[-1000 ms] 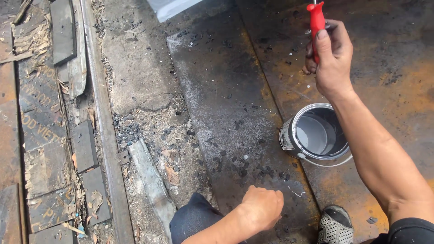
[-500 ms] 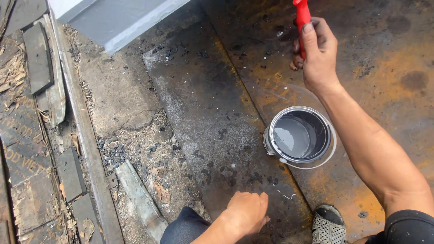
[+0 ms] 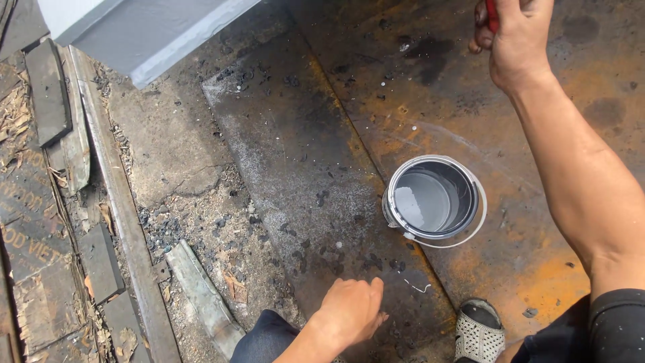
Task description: Painting the surfaces and edges of large metal structures using a hand roller and paint bucket.
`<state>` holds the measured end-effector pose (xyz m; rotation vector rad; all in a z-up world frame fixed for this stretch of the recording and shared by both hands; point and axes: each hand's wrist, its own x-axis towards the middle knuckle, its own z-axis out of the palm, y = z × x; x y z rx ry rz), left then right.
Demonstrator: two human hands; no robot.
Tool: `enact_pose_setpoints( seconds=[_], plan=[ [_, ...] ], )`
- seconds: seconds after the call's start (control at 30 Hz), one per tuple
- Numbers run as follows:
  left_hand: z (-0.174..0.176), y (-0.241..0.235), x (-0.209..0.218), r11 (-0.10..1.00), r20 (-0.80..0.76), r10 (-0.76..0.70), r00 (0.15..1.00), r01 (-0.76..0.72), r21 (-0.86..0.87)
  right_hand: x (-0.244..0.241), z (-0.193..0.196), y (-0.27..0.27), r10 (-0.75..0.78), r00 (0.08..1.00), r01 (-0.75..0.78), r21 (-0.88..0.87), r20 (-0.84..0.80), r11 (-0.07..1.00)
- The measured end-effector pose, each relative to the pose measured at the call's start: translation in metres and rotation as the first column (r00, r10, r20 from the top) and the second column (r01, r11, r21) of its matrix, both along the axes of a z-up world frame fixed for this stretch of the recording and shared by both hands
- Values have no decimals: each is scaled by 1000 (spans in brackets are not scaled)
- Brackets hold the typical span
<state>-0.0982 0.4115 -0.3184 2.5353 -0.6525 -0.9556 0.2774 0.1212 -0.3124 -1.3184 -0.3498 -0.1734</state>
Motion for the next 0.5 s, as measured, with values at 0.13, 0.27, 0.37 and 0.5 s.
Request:
enact_pose_setpoints(
  seconds=[0.13, 0.27, 0.37, 0.5],
  plan=[
    [12, 7, 2, 1000, -46, 15, 999, -15, 14, 3, 20, -26, -16, 1000, 15, -37, -7, 999],
    [6, 15, 6, 995, -126, 95, 987, -93, 19, 20, 11, -42, -47, 999, 49, -72, 24, 996],
    [-6, 18, 6, 990, -184, 124, 975, -111, 82, 13, 19, -35, -44, 999, 43, -72, -10, 996],
    [10, 16, 8, 978, -298, 202, 933, -178, 105, 27, 32, -34, -30, 999, 31, -67, 16, 997]
  ],
)
